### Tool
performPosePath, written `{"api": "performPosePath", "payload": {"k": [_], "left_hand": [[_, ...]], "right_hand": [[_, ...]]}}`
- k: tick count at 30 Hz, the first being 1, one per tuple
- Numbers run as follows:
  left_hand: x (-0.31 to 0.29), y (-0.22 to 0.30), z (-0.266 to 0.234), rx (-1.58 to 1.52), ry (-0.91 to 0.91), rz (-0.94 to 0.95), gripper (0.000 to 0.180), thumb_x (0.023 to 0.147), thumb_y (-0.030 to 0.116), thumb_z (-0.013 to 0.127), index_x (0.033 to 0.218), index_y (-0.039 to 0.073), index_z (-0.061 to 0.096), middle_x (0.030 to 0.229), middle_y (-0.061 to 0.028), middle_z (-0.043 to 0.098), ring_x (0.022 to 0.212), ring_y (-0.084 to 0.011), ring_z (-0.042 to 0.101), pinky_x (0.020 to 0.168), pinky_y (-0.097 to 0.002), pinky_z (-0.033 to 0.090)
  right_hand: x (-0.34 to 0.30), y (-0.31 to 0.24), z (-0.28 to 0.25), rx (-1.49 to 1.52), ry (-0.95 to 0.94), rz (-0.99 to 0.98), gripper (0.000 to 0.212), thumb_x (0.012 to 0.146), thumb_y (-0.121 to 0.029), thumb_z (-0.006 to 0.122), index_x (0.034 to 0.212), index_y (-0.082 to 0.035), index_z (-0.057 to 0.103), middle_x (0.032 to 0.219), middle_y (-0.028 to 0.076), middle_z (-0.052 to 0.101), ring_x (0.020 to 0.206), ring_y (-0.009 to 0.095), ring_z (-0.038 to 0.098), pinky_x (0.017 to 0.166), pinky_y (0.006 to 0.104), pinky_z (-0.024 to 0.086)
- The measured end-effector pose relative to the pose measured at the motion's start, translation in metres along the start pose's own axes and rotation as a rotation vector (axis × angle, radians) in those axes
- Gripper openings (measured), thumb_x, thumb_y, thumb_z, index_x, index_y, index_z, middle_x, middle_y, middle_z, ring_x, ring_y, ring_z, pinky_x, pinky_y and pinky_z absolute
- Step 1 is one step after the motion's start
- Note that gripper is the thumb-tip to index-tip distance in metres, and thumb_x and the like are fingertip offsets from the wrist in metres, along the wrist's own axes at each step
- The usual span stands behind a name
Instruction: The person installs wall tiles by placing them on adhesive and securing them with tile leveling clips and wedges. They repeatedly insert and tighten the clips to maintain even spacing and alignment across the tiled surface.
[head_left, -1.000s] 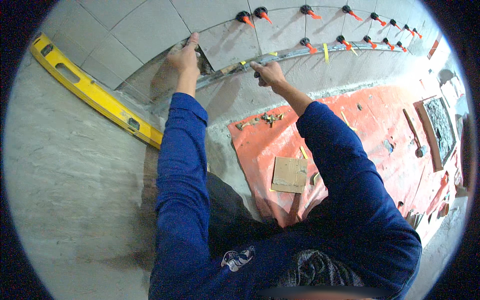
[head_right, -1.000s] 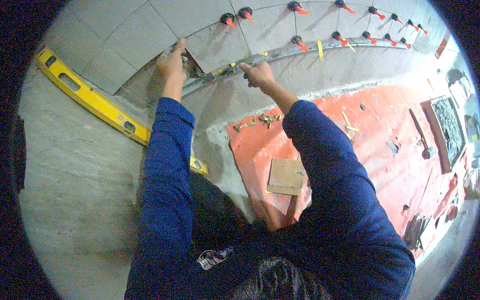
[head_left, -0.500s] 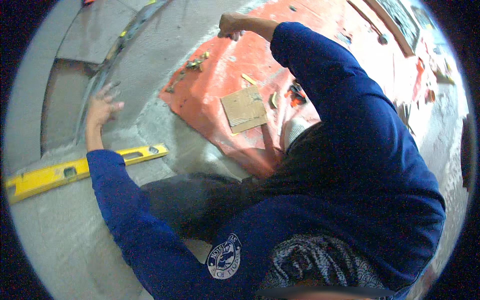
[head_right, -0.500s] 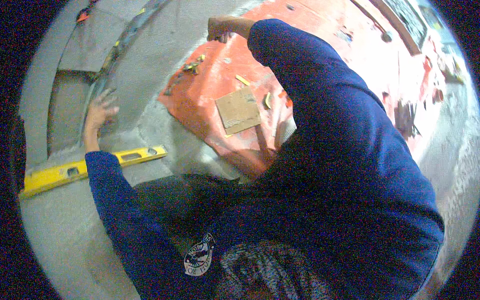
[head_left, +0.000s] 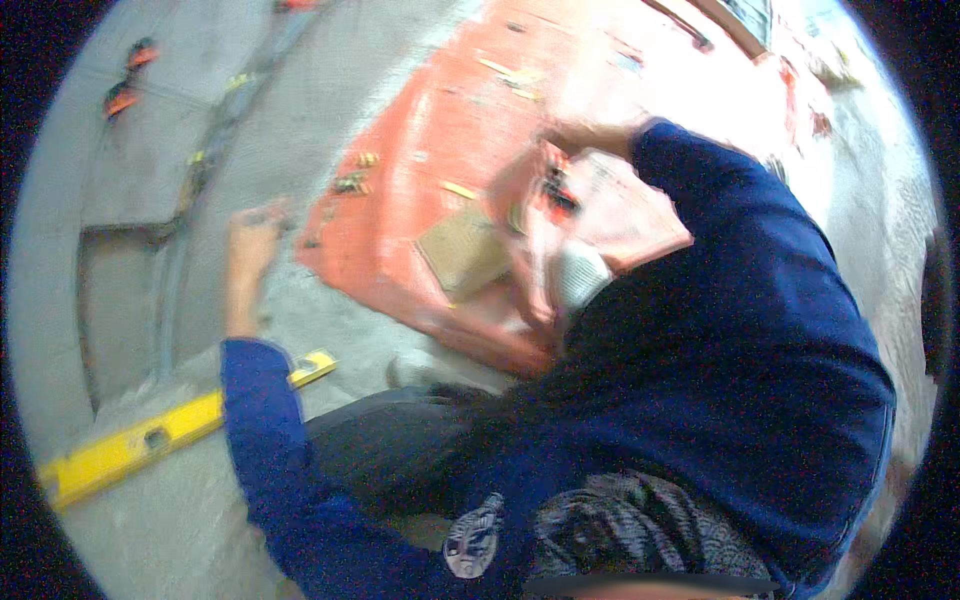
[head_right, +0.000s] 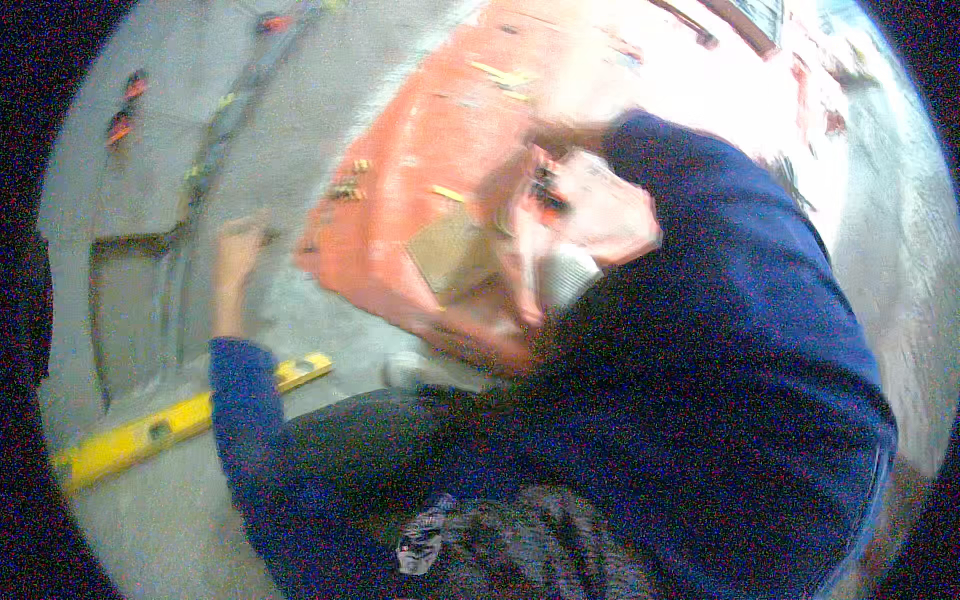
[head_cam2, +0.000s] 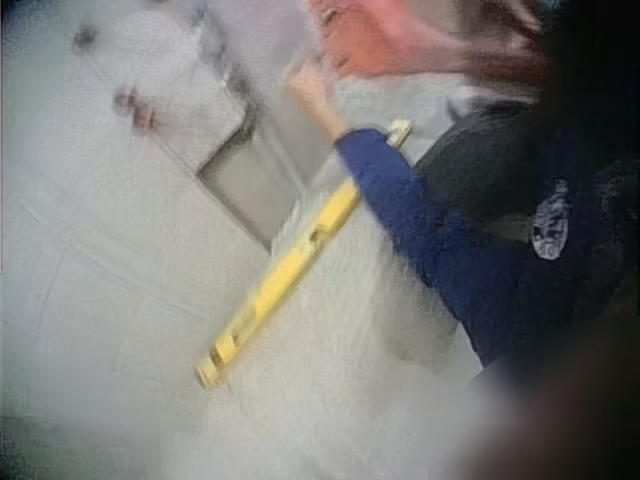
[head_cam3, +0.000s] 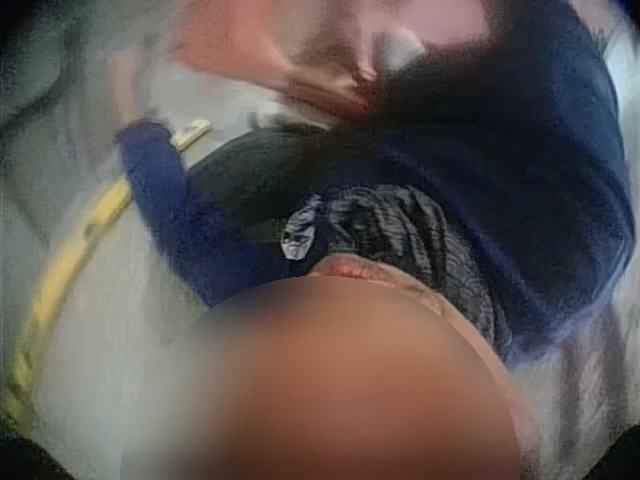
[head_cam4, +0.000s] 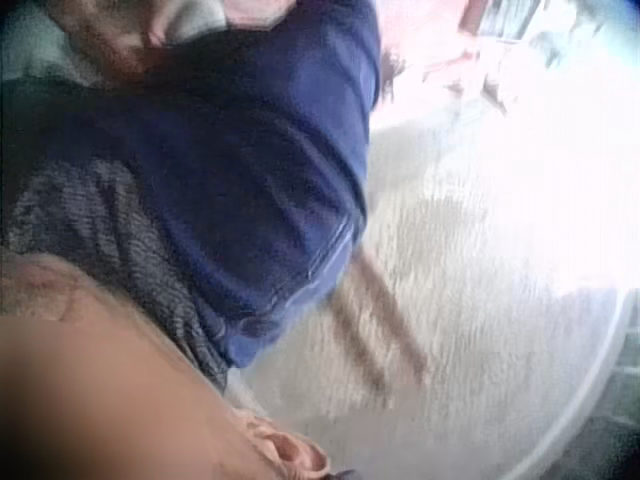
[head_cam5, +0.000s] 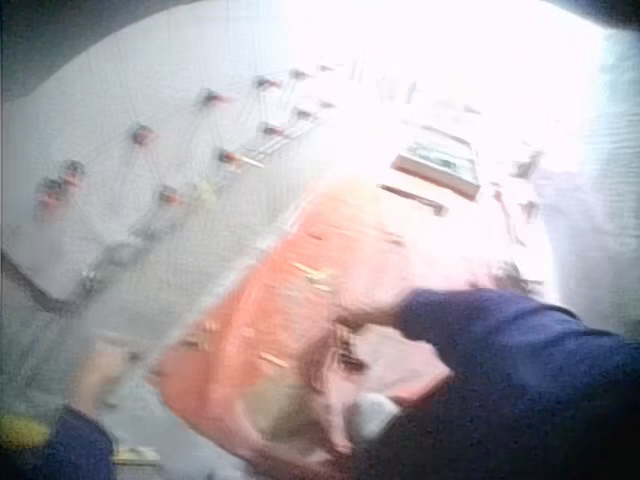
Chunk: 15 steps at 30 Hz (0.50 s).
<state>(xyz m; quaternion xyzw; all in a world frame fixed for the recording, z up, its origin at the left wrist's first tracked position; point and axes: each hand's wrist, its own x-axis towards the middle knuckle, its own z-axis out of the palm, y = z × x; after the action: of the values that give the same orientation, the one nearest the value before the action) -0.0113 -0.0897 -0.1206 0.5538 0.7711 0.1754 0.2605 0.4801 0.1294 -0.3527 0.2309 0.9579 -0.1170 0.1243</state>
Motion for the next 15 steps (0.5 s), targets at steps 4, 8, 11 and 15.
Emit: {"api": "performPosePath", "payload": {"k": [4, 8, 11, 15], "left_hand": [[-0.007, 0.018, 0.017, -0.013, 0.149, 0.218, 0.028, 0.061, 0.017, 0.082, 0.082, 0.003, 0.070, 0.073, -0.0127, 0.068, 0.066, -0.0207, 0.065, 0.063, -0.0339, 0.051], [-0.006, 0.037, 0.026, 0.113, 0.232, 0.217, 0.027, 0.058, 0.016, 0.079, 0.082, 0.007, 0.070, 0.077, -0.0097, 0.068, 0.072, -0.0194, 0.064, 0.067, -0.0314, 0.050], [-0.012, 0.048, 0.028, -0.051, 0.114, 0.124, 0.024, 0.061, 0.012, 0.077, 0.083, 0.005, 0.068, 0.071, -0.0092, 0.066, 0.067, -0.0174, 0.062, 0.062, -0.0330, 0.048], [-0.017, 0.056, 0.030, -0.146, 0.038, 0.072, 0.019, 0.064, 0.009, 0.074, 0.080, 0.003, 0.065, 0.065, -0.0098, 0.063, 0.059, -0.0155, 0.058, 0.056, -0.0344, 0.045]], "right_hand": [[-0.009, -0.026, 0.013, 0.294, 0.082, -0.001, 0.022, 0.074, -0.021, 0.062, 0.092, -0.008, 0.061, 0.070, 0.015, 0.064, 0.062, 0.034, 0.063, 0.056, 0.0449, 0.049], [-0.009, -0.046, 0.013, 0.066, -0.026, 0.048, 0.032, 0.081, -0.026, 0.061, 0.108, -0.016, 0.047, 0.085, 0.016, 0.065, 0.073, 0.039, 0.065, 0.060, 0.0517, 0.049], [-0.014, -0.055, 0.009, 0.067, -0.063, 0.091, 0.026, 0.079, -0.024, 0.063, 0.098, -0.011, 0.052, 0.086, 0.019, 0.063, 0.081, 0.043, 0.062, 0.064, 0.0507, 0.047], [-0.010, -0.061, 0.011, 0.248, 0.095, 0.177, 0.014, 0.075, -0.009, 0.059, 0.089, -0.008, 0.055, 0.086, 0.018, 0.063, 0.080, 0.041, 0.062, 0.064, 0.0477, 0.047]]}}
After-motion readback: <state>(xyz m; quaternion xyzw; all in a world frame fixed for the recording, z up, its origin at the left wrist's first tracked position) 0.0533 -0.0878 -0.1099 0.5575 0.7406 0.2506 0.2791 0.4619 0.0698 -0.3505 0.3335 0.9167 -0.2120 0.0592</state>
